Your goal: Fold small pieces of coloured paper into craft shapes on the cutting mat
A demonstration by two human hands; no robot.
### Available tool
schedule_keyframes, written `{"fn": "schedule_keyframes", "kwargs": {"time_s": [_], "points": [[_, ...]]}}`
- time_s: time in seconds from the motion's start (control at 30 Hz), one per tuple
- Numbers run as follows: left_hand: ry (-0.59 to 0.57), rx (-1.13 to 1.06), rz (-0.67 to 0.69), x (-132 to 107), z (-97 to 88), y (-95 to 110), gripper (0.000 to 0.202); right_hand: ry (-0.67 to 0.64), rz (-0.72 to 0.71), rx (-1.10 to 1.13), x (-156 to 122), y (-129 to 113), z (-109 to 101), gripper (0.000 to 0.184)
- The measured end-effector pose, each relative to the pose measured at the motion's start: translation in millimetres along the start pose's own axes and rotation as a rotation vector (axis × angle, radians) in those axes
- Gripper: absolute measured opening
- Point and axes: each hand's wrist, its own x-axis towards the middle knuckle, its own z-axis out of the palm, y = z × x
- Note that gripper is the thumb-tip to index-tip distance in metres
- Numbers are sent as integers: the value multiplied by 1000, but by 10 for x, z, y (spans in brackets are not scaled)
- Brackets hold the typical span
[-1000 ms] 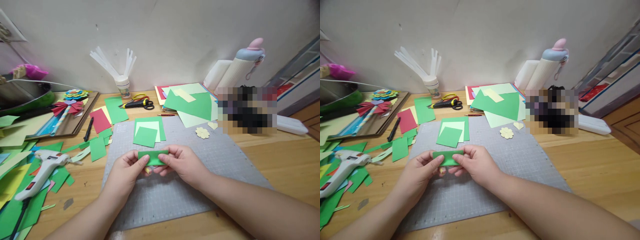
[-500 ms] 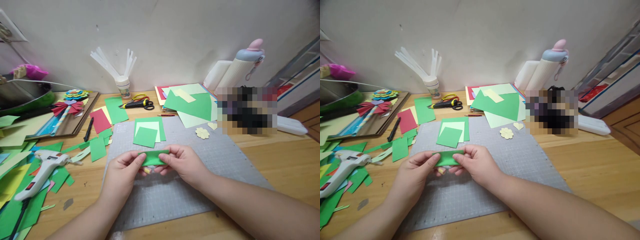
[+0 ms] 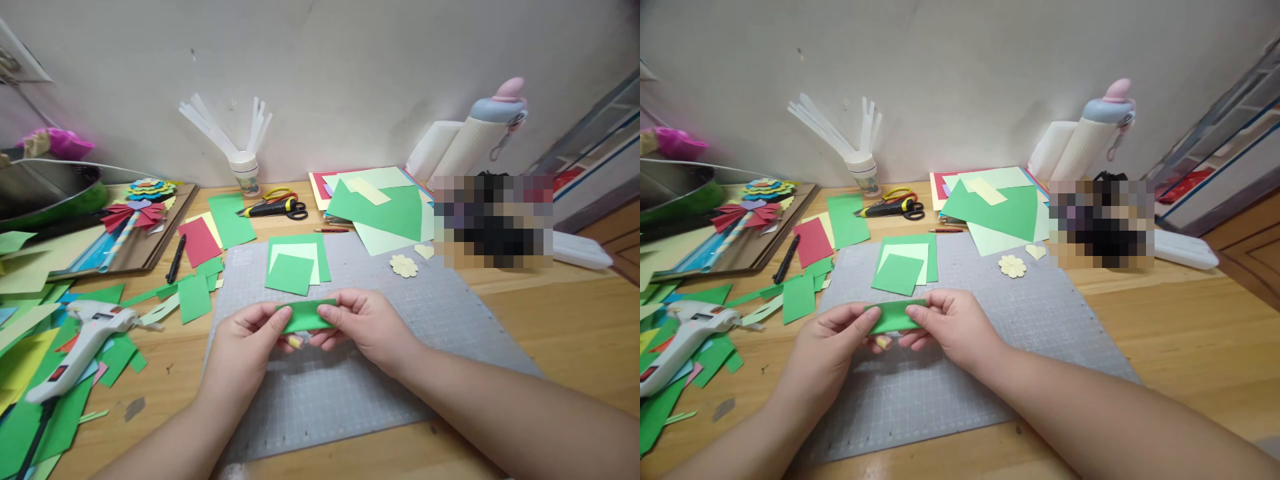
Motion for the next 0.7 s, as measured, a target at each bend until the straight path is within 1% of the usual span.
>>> {"fn": "schedule_keyframes", "kwargs": {"time_s": [0.47, 0.7], "points": [[-9, 18, 5, -8, -17, -2, 14, 10, 11, 8, -13, -20, 11, 34], [14, 4, -5, 8, -5, -6, 13, 15, 14, -8, -16, -27, 12, 33]]}}
